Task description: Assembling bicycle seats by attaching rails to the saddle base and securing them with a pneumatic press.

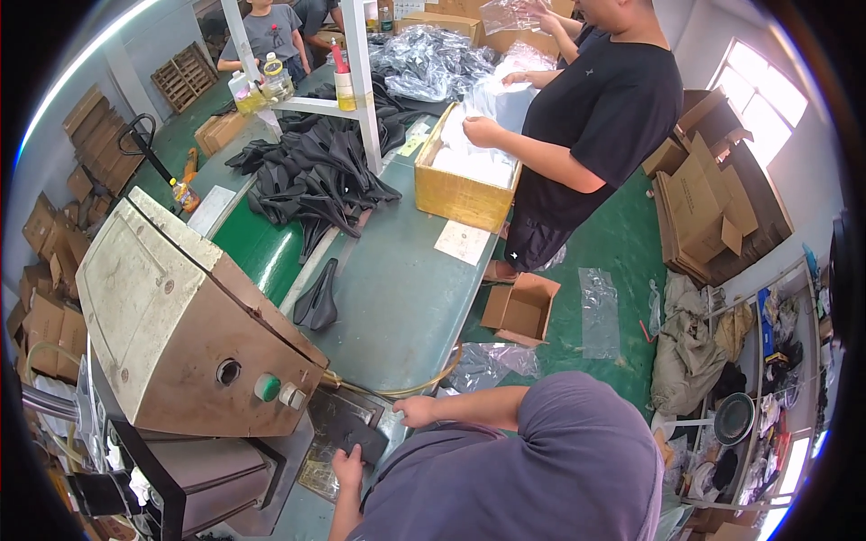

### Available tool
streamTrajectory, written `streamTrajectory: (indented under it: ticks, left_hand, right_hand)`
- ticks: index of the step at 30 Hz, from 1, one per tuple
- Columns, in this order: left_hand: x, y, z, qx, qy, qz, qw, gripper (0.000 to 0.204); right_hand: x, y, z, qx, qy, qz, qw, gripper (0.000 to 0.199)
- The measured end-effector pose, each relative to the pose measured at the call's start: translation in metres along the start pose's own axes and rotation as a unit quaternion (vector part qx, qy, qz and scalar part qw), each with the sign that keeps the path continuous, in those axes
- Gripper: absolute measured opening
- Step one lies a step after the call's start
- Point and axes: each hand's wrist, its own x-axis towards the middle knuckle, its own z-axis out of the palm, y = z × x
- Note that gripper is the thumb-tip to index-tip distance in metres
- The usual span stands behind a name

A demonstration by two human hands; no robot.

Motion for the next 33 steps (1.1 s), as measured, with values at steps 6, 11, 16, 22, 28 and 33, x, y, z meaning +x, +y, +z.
streamTrajectory:
  ticks: [6,11,16,22,28,33]
  left_hand:
    - [0.007,-0.019,-0.011,0.092,0.016,0.01,0.996,0.009]
    - [0.009,-0.024,-0.008,0.088,0.027,0.02,0.996,0.01]
    - [0.014,-0.032,-0.01,0.057,0.018,0.007,0.998,0.011]
    - [0.02,-0.037,-0.016,0.04,0.006,-0.017,0.999,0.008]
    - [0.021,-0.033,-0.024,0.01,-0.008,-0.023,1.0,0.014]
    - [0.027,-0.032,-0.029,-0.006,-0.014,-0.014,1.0,0.017]
  right_hand:
    - [-0.034,-0.034,-0.032,-0.162,-0.079,0.065,0.982,0.062]
    - [-0.04,-0.025,-0.032,-0.196,-0.041,0.071,0.977,0.05]
    - [-0.037,-0.024,-0.047,-0.238,-0.025,0.064,0.969,0.041]
    - [-0.026,-0.018,-0.056,-0.311,-0.024,0.025,0.95,0.039]
    - [-0.002,0.003,-0.052,-0.245,-0.043,-0.007,0.969,0.03]
    - [0.018,0.018,-0.062,-0.213,-0.022,-0.106,0.971,0.027]
